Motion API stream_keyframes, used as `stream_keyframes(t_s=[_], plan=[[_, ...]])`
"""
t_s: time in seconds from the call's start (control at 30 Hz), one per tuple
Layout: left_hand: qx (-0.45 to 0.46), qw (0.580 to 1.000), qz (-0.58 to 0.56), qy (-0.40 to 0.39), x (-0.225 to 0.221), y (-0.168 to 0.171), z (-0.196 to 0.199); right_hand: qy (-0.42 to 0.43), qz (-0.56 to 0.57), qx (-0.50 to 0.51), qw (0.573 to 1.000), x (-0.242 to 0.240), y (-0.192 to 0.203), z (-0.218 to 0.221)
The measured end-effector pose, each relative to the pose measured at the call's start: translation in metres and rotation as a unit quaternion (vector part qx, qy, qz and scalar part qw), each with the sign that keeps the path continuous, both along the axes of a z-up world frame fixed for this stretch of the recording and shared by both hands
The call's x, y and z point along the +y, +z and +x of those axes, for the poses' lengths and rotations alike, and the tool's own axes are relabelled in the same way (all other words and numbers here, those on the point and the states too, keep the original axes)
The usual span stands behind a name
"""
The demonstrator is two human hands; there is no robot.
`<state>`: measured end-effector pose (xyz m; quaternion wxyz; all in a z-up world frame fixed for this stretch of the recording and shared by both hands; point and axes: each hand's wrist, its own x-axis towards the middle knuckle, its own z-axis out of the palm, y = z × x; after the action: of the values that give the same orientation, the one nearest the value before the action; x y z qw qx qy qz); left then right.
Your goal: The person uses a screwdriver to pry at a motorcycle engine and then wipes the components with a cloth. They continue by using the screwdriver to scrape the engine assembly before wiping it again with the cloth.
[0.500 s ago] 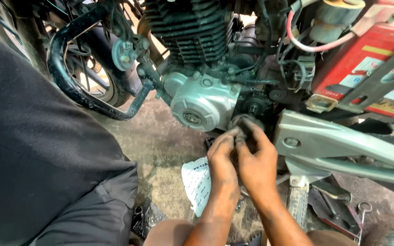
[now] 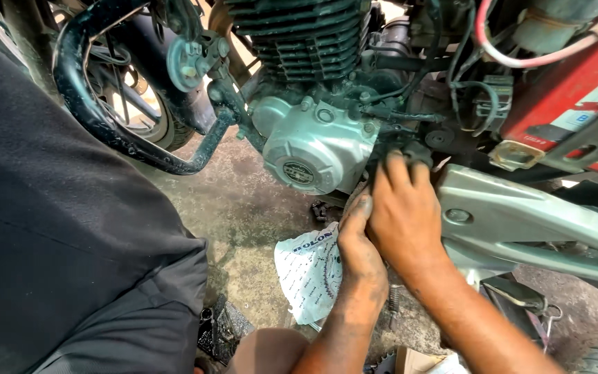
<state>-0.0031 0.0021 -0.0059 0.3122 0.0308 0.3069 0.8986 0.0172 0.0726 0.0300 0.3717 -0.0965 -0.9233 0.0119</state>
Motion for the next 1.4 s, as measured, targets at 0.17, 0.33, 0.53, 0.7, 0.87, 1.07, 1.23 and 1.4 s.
stream_keyframes(t_s=[0.17,0.33,0.53,0.7,0.87,1.07,1.23,1.4], plan=[[-0.094,0.995,0.026,-0.022,0.001,-0.015,-0.008,-0.004,0.288,-0.207,0.935,0.01,0.015,-0.007],[-0.098,0.993,-0.029,-0.061,0.0,-0.012,0.004,0.064,0.436,-0.436,0.785,0.013,0.032,-0.001],[-0.106,0.992,-0.052,-0.054,0.013,-0.005,0.012,0.021,0.513,-0.301,0.804,0.032,0.042,0.006],[-0.135,0.988,-0.07,0.001,0.012,0.002,0.016,0.008,0.499,-0.311,0.809,0.034,0.029,-0.003],[-0.136,0.988,-0.047,0.057,0.017,-0.005,0.008,0.059,0.399,-0.231,0.885,0.025,0.041,0.007],[-0.048,0.99,-0.006,0.135,0.038,-0.057,0.002,0.03,0.266,-0.198,0.943,0.03,0.022,0.012],[-0.032,0.99,0.033,0.13,0.037,-0.035,0.005,0.063,0.436,-0.233,0.867,0.04,0.027,0.005],[0.086,0.978,0.012,0.192,0.036,-0.035,0.012,0.088,0.539,-0.241,0.802,0.042,0.047,-0.009]])
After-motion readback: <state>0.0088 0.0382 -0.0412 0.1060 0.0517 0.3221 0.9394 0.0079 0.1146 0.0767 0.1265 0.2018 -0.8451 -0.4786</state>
